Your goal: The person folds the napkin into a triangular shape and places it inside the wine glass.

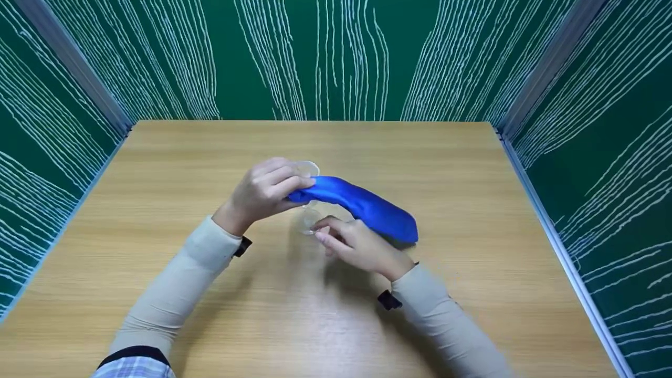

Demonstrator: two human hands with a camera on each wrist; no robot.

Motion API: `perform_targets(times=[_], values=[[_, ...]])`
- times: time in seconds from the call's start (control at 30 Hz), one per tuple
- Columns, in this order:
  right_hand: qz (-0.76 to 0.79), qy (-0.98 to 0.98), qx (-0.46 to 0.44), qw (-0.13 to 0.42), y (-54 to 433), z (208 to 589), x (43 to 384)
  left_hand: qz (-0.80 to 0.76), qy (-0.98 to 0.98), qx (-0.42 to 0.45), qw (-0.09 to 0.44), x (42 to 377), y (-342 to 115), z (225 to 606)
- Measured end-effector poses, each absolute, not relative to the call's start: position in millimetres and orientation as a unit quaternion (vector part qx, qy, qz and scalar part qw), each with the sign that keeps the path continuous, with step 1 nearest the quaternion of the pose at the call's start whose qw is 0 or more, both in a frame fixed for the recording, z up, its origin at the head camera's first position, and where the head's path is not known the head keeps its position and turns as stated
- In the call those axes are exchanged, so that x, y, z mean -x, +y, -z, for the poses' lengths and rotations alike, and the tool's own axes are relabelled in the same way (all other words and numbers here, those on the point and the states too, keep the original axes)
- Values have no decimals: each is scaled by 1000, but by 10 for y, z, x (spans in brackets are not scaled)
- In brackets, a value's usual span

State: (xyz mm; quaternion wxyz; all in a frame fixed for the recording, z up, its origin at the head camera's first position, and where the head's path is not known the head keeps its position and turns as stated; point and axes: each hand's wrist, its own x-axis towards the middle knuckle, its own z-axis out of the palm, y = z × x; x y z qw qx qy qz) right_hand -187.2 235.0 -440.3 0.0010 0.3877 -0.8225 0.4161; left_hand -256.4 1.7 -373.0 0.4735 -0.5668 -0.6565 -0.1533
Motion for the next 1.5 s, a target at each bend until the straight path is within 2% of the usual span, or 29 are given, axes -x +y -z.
perform_targets(times=[0.1,0.27,0.53,0.6,0.73,0.87,1.07,1.3,1.5], values=[[-451,-826,-333,-50,2332,4495,1926,158,-655,562,479,2558,7,3735],[-521,-808,-265,-72,2313,4601,2013,172,-656,548,490,2558,-23,3756],[-541,-794,-246,-127,2276,4678,2038,218,-656,527,494,2551,-35,3765],[-556,-786,-247,-109,2247,4653,2022,217,-658,528,491,2549,-37,3776],[-575,-789,-215,-31,2221,4557,1978,215,-666,525,485,2557,-59,3804],[-628,-757,-179,1,2256,4454,1948,217,-671,519,483,2565,-84,3824],[-684,-698,-195,80,2342,4334,1967,214,-685,521,462,2581,-91,3858],[-707,-658,-235,102,2388,4210,1980,217,-696,529,434,2581,-69,3915],[-729,-636,-198,157,2385,4106,2033,220,-698,535,422,2587,-23,3999]])
